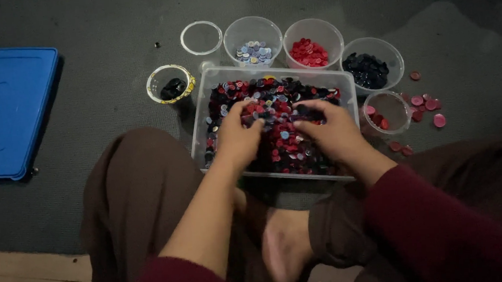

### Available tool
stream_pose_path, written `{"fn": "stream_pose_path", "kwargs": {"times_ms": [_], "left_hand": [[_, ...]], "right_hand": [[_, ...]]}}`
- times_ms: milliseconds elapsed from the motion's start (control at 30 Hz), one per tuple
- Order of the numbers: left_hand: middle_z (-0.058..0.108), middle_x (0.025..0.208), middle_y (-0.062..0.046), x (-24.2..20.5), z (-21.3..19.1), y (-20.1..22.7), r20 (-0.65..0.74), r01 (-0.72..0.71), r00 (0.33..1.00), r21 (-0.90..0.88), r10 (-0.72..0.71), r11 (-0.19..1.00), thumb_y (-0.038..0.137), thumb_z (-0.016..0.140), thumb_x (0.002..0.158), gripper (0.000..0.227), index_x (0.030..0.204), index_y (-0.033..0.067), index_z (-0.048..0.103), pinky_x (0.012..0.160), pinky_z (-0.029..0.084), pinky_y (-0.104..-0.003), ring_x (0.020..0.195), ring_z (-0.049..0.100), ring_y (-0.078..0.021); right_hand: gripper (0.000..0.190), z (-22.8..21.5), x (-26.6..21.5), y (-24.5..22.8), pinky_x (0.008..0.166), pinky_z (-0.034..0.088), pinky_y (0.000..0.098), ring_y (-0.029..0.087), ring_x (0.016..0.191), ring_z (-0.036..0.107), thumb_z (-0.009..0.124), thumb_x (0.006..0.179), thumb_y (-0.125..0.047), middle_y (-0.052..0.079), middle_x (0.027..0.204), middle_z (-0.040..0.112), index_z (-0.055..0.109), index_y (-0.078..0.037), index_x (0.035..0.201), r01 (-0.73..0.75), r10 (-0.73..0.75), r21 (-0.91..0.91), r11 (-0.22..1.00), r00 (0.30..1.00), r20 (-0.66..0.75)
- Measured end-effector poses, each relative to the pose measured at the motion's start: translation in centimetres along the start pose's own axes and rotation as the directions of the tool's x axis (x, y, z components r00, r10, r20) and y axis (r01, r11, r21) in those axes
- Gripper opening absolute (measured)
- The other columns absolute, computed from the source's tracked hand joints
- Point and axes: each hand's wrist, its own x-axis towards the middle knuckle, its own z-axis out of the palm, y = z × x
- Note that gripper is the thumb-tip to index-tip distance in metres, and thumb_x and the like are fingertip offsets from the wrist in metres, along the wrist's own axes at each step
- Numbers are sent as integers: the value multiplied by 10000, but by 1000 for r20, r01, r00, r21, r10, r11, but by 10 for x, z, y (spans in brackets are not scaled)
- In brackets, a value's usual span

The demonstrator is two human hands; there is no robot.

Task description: Sorting buttons of different colors and sizes from a large bin into smaller plastic cups.

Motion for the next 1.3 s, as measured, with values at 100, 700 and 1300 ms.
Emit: {"fn": "stream_pose_path", "kwargs": {"times_ms": [100, 700, 1300], "left_hand": [[676, 1330, -143, 17, -4, -17, -48, -61, 997, 43, 63, 997, 209, 632, 951, 416, 1367, 233, 632, 1050, 532, -479, 1271, 630, -353], [748, 1043, -6, -4, 14, -21, 76, -205, 978, 534, 195, 820, 384, 742, 908, 147, 1043, 350, 786, 1159, 309, -596, 1266, 503, -303], [808, 867, -2, 1, 18, -19, 130, -54, 990, 10, 52, 998, 365, 728, 900, 245, 1119, 287, 804, 842, 588, -350, 829, 775, -188]], "right_hand": [[423, -9, 8, 14, 923, 543, 399, 282, 1120, 689, 818, 786, -234, 69, 1106, 766, 764, -320, 1197, 28, -41, -123, 992, 994, -99], [237, -4, -24, 47, 841, 576, 422, 337, 969, 743, 791, 838, -278, 98, 953, 799, 824, -287, 1072, -30, 29, -310, 950, 1000, -6], [402, -4, -31, 8, 714, 549, 202, 85, 737, 643, 686, 959, -182, 75, 910, 727, 675, -18, 1326, -250, 231, 446, 859, 968, 97]]}}
